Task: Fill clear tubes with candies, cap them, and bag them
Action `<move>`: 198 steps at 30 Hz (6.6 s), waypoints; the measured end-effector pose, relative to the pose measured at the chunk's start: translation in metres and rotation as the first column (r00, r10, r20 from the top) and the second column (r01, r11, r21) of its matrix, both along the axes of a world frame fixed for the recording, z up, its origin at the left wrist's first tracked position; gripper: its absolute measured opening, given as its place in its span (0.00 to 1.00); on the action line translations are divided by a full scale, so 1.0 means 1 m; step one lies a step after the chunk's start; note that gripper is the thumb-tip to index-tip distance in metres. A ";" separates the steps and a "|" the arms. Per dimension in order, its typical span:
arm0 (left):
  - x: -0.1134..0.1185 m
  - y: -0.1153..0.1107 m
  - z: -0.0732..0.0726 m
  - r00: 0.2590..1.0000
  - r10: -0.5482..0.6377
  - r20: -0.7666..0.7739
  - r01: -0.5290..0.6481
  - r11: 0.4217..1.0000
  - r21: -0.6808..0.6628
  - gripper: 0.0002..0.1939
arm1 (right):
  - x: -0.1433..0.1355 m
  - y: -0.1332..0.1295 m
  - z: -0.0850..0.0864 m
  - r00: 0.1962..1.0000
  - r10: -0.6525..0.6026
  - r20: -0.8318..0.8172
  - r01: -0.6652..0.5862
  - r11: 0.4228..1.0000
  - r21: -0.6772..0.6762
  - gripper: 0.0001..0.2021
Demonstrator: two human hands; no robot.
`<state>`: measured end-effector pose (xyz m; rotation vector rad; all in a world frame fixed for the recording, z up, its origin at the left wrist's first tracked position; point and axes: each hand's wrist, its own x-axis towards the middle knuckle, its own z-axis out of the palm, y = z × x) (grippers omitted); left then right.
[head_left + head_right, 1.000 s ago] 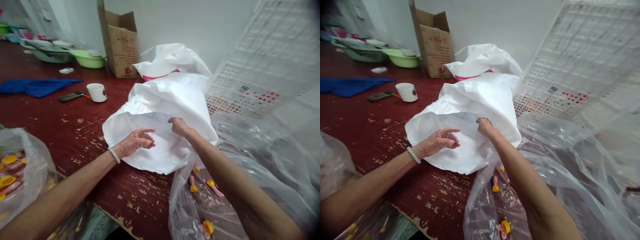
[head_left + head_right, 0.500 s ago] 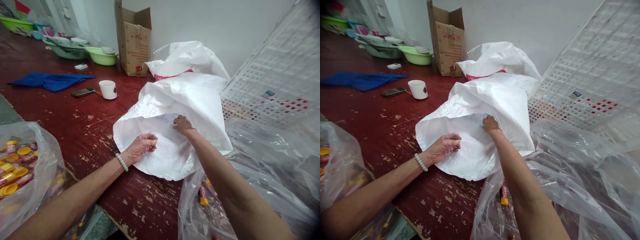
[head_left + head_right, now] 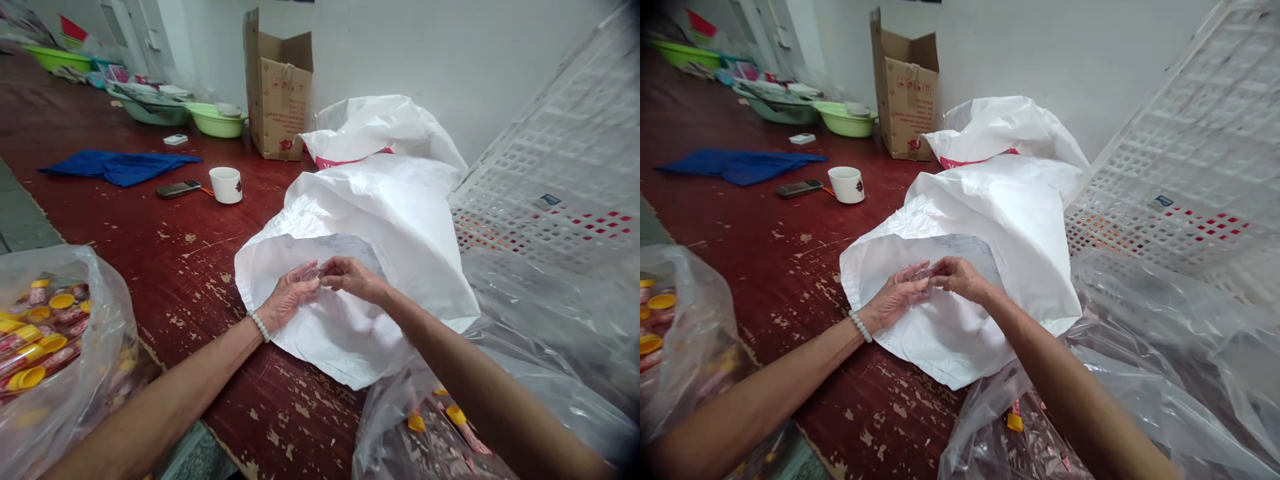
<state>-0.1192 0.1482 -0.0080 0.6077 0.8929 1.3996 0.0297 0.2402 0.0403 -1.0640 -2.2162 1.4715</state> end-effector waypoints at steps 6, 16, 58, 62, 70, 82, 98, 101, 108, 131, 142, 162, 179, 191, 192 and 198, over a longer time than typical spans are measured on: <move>-0.006 0.000 0.001 0.996 -0.019 -0.085 0.028 0.994 0.105 0.29 | -0.004 -0.017 -0.009 0.997 0.066 -0.035 -0.055 0.965 0.255 0.10; -0.022 0.003 0.005 0.908 -0.090 0.410 0.179 0.967 -0.183 0.11 | -0.005 -0.028 -0.011 0.976 0.215 0.031 -0.159 0.610 0.776 0.08; 0.039 -0.103 0.038 0.894 0.197 -0.401 -0.074 0.950 0.302 0.32 | 0.035 -0.164 0.032 0.959 -0.194 -0.208 0.263 0.882 0.392 0.15; 0.046 -0.124 0.038 0.942 0.101 -0.319 -0.030 0.975 0.221 0.32 | 0.110 -0.187 0.059 0.872 -0.388 -0.299 0.488 0.748 0.450 0.11; 0.071 -0.154 0.052 0.961 -0.223 -0.163 0.245 0.961 0.131 0.27 | 0.249 -0.219 -0.006 0.738 -0.636 0.224 0.403 0.683 0.609 0.10; 0.122 -0.162 0.037 0.836 -0.319 -0.447 0.385 0.921 0.061 0.25 | 0.222 -0.224 -0.012 0.668 -0.713 0.214 0.500 0.643 0.580 0.14; 0.140 -0.171 0.047 0.641 -0.343 -0.686 0.558 0.822 0.110 0.21 | 0.181 -0.263 0.044 0.883 -0.410 -0.229 0.468 0.725 0.506 0.11; 0.142 -0.172 0.044 0.622 -0.392 -0.678 0.568 0.822 0.047 0.25 | 0.178 -0.254 0.039 0.720 -0.558 -0.412 0.694 0.588 0.416 0.12; 0.164 -0.184 0.041 0.590 -0.427 -0.686 0.652 0.752 0.093 0.15 | 0.147 -0.235 0.009 0.681 -0.507 -0.528 0.732 0.479 0.485 0.15; 0.148 -0.168 0.041 0.702 -0.345 -0.623 0.539 0.829 0.148 0.19 | 0.156 -0.257 0.019 0.622 -0.581 -0.525 0.731 0.672 0.122 0.10; 0.144 -0.172 0.054 0.485 -0.241 -0.841 0.641 0.752 0.154 0.13 | 0.157 -0.248 0.036 0.582 -0.610 -0.537 0.812 0.462 0.356 0.11; 0.123 -0.165 0.029 0.799 -0.353 -0.487 0.394 0.919 -0.019 0.17 | 0.163 -0.212 -0.024 0.793 -0.609 0.014 0.492 0.654 0.575 0.12; 0.138 -0.166 0.042 0.546 -0.188 -0.817 0.523 0.838 0.157 0.11 | 0.152 -0.253 0.037 0.721 -0.541 -0.432 0.679 0.432 0.593 0.13; 0.122 -0.153 0.035 0.882 -0.377 -0.282 0.362 0.926 -0.107 0.15 | 0.194 -0.184 -0.016 0.691 -0.722 0.015 0.507 0.500 0.702 0.12; 0.118 -0.151 0.034 0.887 -0.374 -0.271 0.359 0.928 -0.105 0.15 | 0.198 -0.177 -0.025 0.686 -0.712 0.152 0.418 0.556 0.718 0.11; 0.118 -0.153 0.035 0.859 -0.308 -0.410 0.318 0.947 -0.044 0.17 | 0.194 -0.171 -0.044 0.653 -0.697 0.297 0.362 0.631 0.686 0.14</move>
